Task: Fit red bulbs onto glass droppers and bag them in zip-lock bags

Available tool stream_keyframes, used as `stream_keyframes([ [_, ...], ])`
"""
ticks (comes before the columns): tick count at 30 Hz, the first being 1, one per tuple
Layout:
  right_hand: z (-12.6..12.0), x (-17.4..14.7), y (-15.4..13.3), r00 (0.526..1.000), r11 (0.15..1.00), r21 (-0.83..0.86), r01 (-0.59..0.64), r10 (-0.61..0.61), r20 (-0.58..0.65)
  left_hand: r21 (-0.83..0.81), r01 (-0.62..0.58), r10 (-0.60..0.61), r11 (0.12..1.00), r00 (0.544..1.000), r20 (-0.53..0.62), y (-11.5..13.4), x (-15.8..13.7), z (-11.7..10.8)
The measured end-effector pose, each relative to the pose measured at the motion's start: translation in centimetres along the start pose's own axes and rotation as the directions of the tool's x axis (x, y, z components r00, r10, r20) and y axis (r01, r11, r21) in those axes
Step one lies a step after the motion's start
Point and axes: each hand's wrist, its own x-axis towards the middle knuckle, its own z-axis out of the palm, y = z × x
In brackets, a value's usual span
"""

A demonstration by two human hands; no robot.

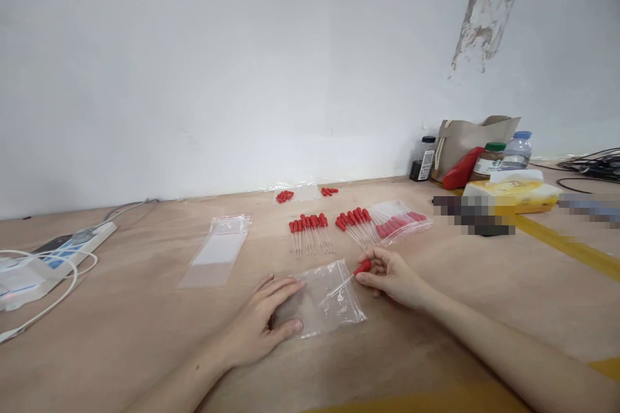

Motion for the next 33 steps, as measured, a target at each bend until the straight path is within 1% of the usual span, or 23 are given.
stream_keyframes([
  [2, -0.4, -0.3, -0.5, 0.998, 0.989, -0.145, 0.003, 0.005, 0.057, -0.001, -0.005, 0.005, 1.000, 1.000, -0.007, 0.2, 0.1, 0.1],
  [4, -0.6, -0.4, -0.8, 0.996, 0.968, -0.250, 0.032, -0.010, 0.088, -0.013, -0.021, 0.021, 1.000, 1.000, -0.008, 0.5, 0.3, 0.2],
  [6, -0.6, -0.4, -0.8, 0.995, 0.955, -0.293, 0.055, -0.026, 0.101, -0.025, -0.034, 0.034, 0.999, 0.999, -0.007, 0.6, 0.5, 0.2],
  [8, -0.5, -0.4, -0.5, 0.992, 0.955, -0.290, 0.065, -0.031, 0.120, -0.034, -0.036, 0.036, 0.999, 0.999, -0.013, 0.7, 0.6, 0.2],
  [11, -0.3, -0.5, -0.3, 0.988, 0.973, -0.218, 0.075, -0.043, 0.148, -0.049, -0.040, 0.038, 0.998, 0.999, -0.022, 0.8, 0.7, 0.2],
  [16, 0.0, -0.8, -1.0, 0.984, 0.991, -0.056, 0.123, -0.115, 0.139, -0.069, -0.045, 0.044, 0.997, 0.999, -0.018, 0.9, 0.9, 0.2],
  [19, 0.1, -0.9, -1.4, 0.978, 0.990, -0.038, 0.137, -0.129, 0.163, -0.072, -0.048, 0.047, 0.996, 0.999, -0.014, 0.9, 0.9, 0.2],
  [22, 0.0, -0.8, -1.2, 0.969, 0.993, -0.029, 0.113, -0.103, 0.225, -0.057, -0.043, 0.043, 0.997, 0.999, -0.007, 0.9, 0.9, 0.3],
  [25, -0.2, -0.6, -0.6, 0.952, 0.995, 0.029, 0.100, -0.104, 0.289, -0.045, -0.042, 0.042, 0.998, 0.999, -0.007, 0.8, 1.0, 0.3],
  [30, -0.1, -0.4, -0.5, 0.914, 0.963, 0.168, 0.208, -0.253, 0.318, -0.048, -0.048, 0.048, 0.998, 0.999, -0.003, 0.8, 1.0, 0.4],
  [33, 0.1, -0.6, -0.8, 0.886, 0.957, 0.223, 0.187, -0.262, 0.383, -0.057, -0.051, 0.051, 0.997, 0.999, -0.007, 0.8, 1.0, 0.4],
])
